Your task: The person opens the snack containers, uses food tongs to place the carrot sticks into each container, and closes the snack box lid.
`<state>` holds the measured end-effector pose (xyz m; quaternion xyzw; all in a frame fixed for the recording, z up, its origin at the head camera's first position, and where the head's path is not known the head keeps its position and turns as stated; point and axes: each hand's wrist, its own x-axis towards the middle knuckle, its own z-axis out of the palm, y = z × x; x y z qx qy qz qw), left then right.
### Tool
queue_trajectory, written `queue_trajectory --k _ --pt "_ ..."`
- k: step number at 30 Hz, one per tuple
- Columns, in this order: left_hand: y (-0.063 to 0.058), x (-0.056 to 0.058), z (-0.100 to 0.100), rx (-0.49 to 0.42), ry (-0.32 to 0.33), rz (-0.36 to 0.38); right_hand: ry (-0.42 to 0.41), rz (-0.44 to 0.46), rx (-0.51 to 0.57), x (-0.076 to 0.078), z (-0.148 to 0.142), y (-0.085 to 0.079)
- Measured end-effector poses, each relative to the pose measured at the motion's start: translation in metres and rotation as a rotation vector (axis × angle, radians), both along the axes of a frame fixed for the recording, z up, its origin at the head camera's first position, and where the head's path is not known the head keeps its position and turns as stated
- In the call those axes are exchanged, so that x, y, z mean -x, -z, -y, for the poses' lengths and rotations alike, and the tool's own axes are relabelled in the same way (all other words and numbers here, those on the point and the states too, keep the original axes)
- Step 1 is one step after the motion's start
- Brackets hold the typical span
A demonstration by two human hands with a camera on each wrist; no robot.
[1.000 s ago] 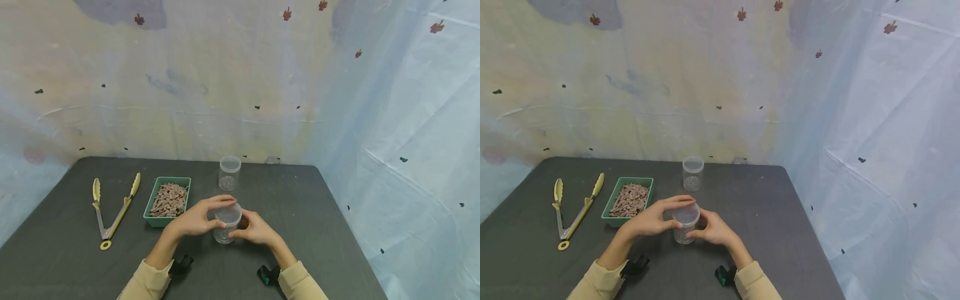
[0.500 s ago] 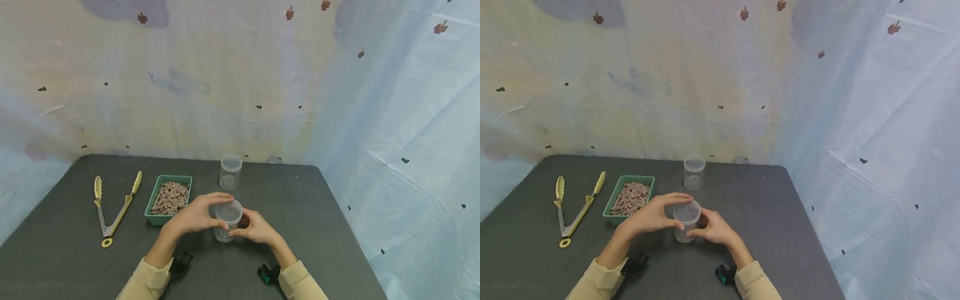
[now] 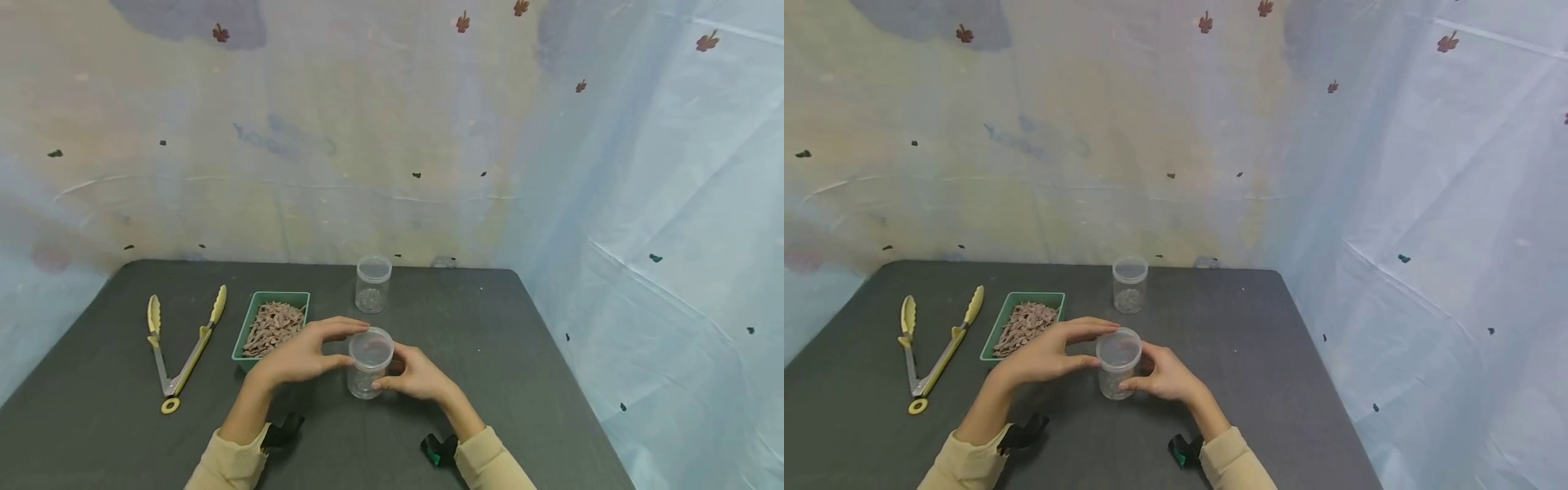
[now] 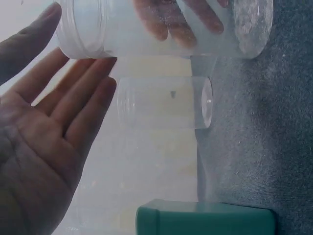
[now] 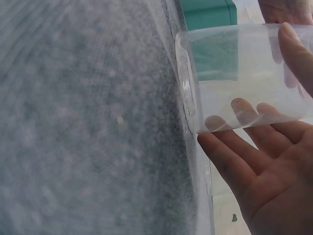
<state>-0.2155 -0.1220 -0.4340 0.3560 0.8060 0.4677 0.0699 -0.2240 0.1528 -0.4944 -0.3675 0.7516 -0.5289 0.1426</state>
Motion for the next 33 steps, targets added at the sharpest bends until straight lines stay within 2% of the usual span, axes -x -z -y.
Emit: queue_trajectory --k 6,12,21,25,33 --pt "-0.001 0.000 -0.005 -0.005 -0.047 -0.023 0.006 0.001 -0.012 0.001 -0.001 0.001" --pt "0.002 0.001 -0.013 -0.008 -0.083 -0.075 -0.004 0.006 0.023 0.002 -0.002 0.000" --pt "0.014 0.000 -0.021 -0.021 -0.039 -0.063 -0.016 0.020 0.021 0.001 -0.001 0.002" --pt "0.012 0.001 -0.018 -0.024 -0.015 -0.070 -0.007 0.015 0.023 0.000 0.000 -0.002" --pt "0.005 0.000 -0.004 -0.038 0.005 -0.014 0.000 0.026 0.000 0.000 0.000 -0.002"
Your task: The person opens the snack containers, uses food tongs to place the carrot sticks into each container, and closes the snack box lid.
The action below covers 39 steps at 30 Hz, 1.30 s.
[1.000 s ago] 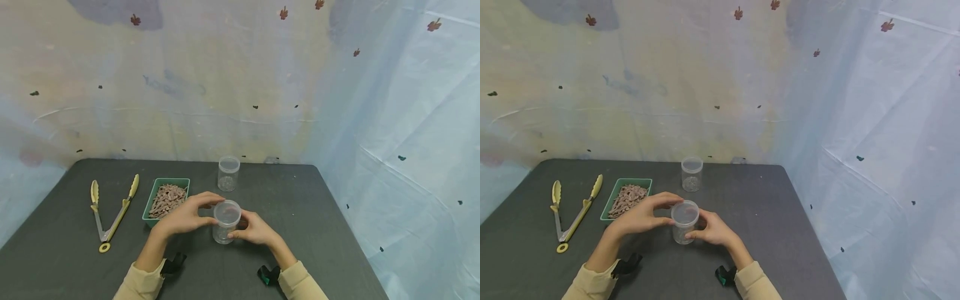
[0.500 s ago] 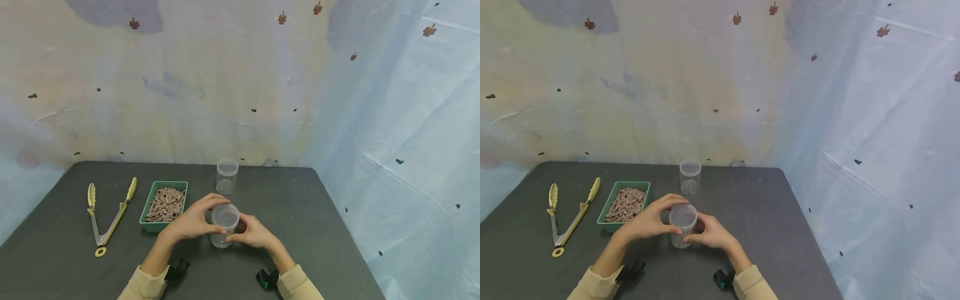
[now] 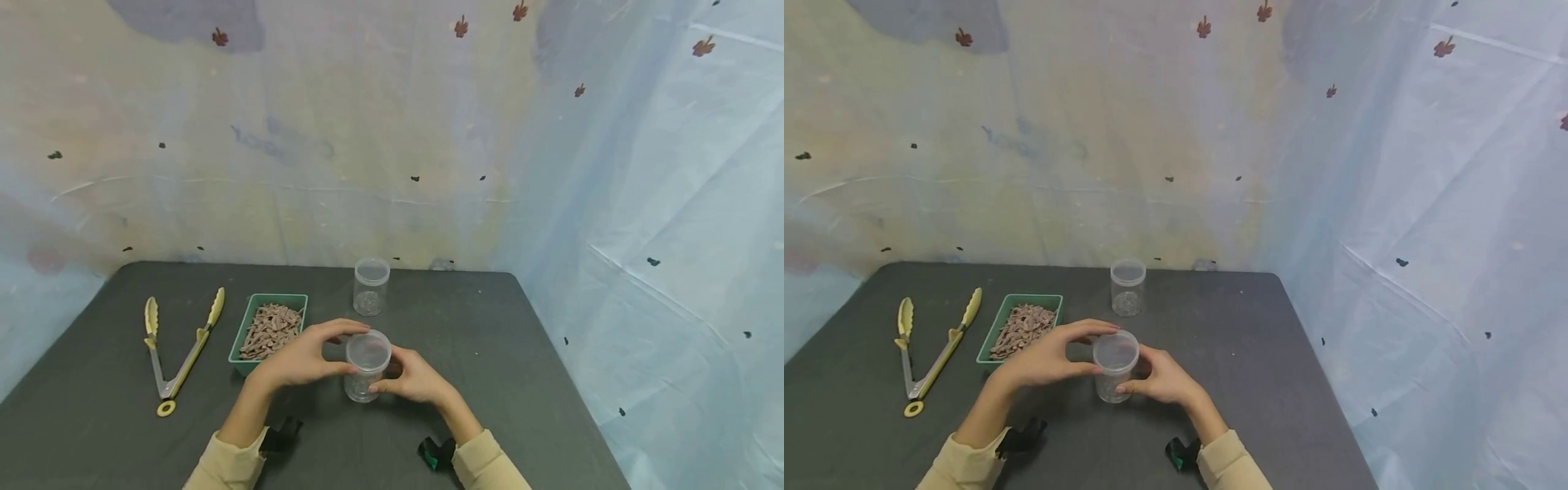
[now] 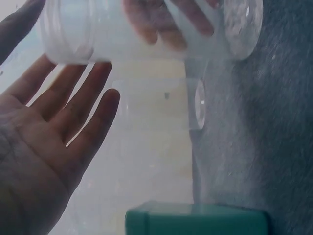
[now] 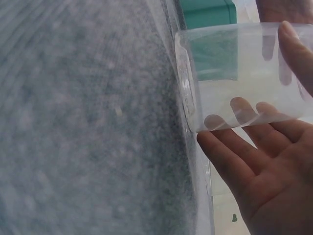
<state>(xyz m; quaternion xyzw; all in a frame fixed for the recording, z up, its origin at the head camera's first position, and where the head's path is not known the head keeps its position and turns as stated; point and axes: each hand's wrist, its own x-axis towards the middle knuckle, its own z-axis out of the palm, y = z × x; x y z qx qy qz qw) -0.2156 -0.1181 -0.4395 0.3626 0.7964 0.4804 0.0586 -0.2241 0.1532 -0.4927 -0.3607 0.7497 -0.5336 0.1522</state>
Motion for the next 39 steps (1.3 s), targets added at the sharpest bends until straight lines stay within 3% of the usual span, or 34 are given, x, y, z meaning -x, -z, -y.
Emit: queue_trajectory --k 7,17,29,39 --pt "-0.003 0.001 0.009 0.025 -0.055 -0.004 0.007 0.015 -0.024 0.000 0.000 0.001" --pt "-0.004 0.001 0.003 0.023 -0.104 -0.041 0.024 -0.009 -0.058 -0.001 0.000 0.000" --pt "0.006 0.001 -0.011 -0.003 -0.054 -0.039 0.016 0.013 -0.025 -0.002 -0.001 0.002" --pt "0.004 0.001 -0.002 0.002 -0.037 -0.032 0.016 0.025 -0.032 -0.003 -0.001 0.000"
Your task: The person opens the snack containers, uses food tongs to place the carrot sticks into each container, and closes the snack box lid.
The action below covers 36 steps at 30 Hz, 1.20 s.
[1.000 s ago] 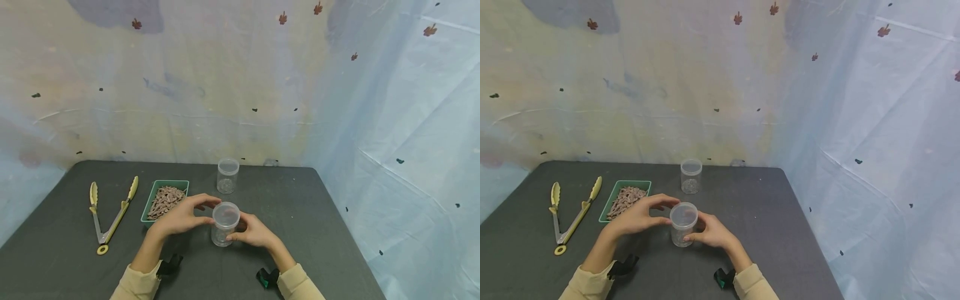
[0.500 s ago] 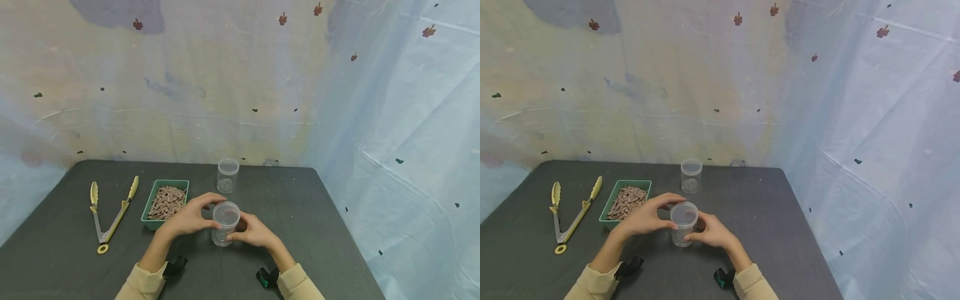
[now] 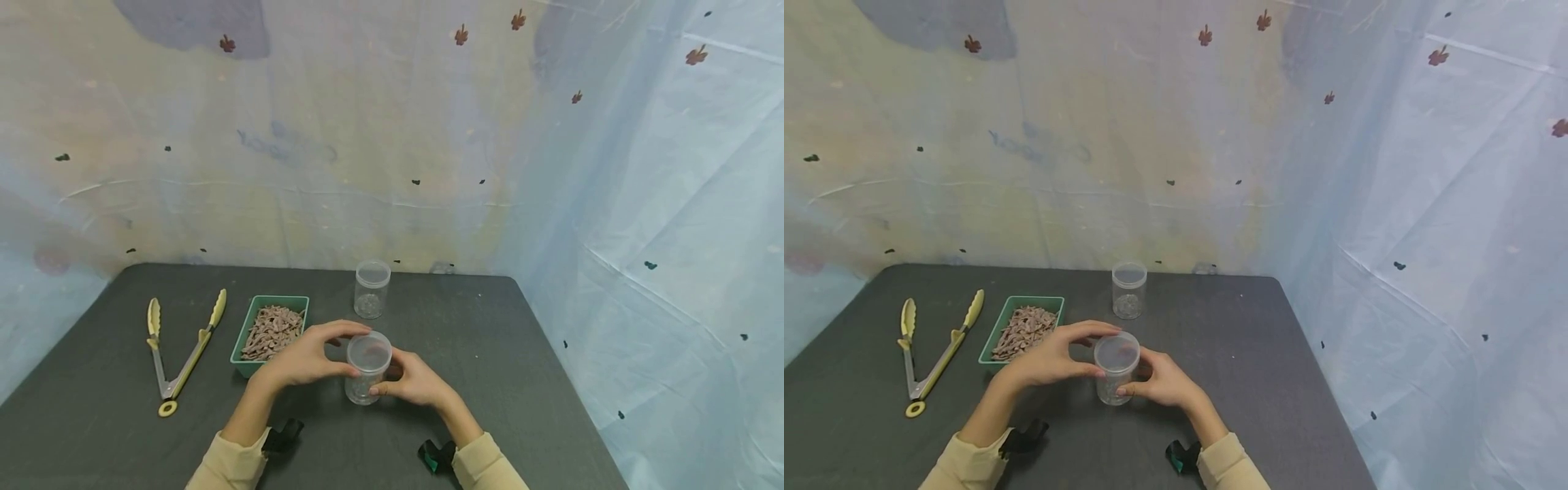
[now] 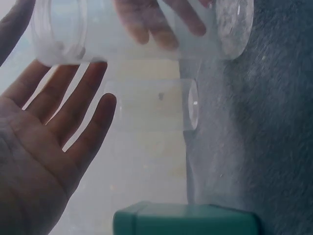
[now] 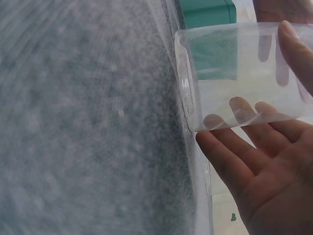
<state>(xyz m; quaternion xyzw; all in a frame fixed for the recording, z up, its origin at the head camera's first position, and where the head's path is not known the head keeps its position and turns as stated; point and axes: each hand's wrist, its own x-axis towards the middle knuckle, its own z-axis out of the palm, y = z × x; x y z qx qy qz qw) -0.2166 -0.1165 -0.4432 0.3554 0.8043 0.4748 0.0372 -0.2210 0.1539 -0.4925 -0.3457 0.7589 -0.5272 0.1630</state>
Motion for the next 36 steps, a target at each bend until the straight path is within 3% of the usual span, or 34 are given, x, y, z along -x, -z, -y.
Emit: queue_trajectory --k 9,18,36 --pt "-0.005 -0.001 0.007 -0.002 -0.015 0.011 0.039 -0.001 -0.034 0.000 -0.001 -0.001" --pt "-0.007 -0.002 0.000 -0.001 -0.035 -0.007 0.066 0.004 0.007 0.000 0.000 0.002" --pt "-0.003 -0.002 -0.002 0.013 0.008 -0.004 0.053 0.066 0.124 0.000 -0.004 -0.001"
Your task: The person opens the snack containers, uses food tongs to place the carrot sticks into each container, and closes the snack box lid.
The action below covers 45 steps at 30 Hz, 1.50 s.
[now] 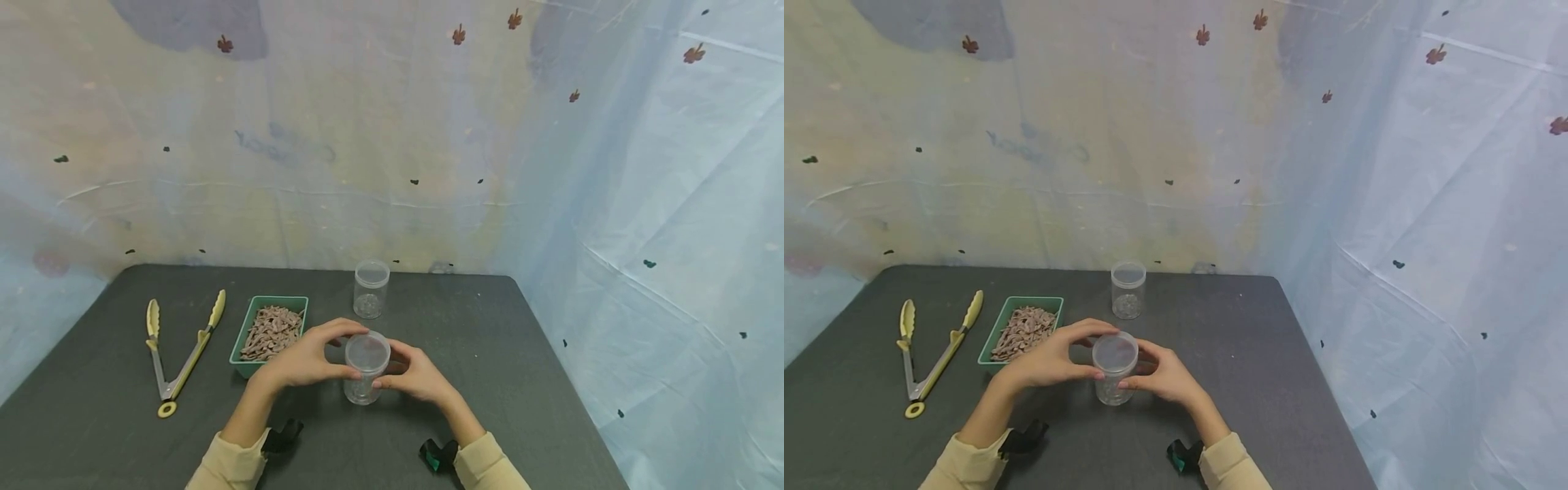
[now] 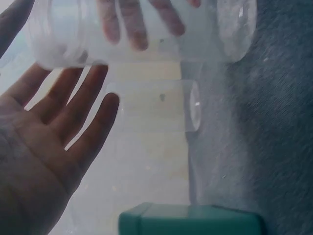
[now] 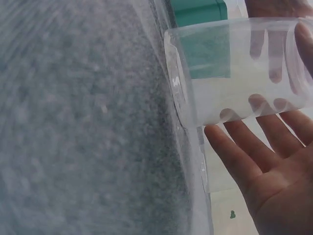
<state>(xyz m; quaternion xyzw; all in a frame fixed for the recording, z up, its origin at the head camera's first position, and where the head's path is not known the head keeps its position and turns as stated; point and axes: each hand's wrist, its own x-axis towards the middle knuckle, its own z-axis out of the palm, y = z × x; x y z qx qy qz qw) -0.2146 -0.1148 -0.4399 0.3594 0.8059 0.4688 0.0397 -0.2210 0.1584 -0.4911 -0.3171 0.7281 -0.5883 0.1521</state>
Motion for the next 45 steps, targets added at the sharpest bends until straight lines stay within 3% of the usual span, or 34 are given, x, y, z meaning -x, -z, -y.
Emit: queue_trajectory --k 10,14,30,38,45 --pt "-0.003 0.002 0.010 0.009 -0.043 0.002 0.013 -0.009 0.000 0.001 -0.001 0.001" --pt "-0.002 0.002 0.006 0.001 -0.062 -0.005 0.015 -0.013 0.001 0.000 -0.002 0.001" --pt "0.002 -0.003 -0.015 -0.012 -0.040 -0.044 -0.009 0.000 0.015 -0.001 -0.003 0.001" --pt "-0.004 -0.007 -0.018 -0.059 -0.108 -0.083 -0.016 -0.016 0.015 -0.001 -0.004 0.001" --pt "-0.014 -0.010 -0.005 -0.057 -0.203 -0.175 0.000 -0.018 -0.012 0.000 -0.001 -0.002"
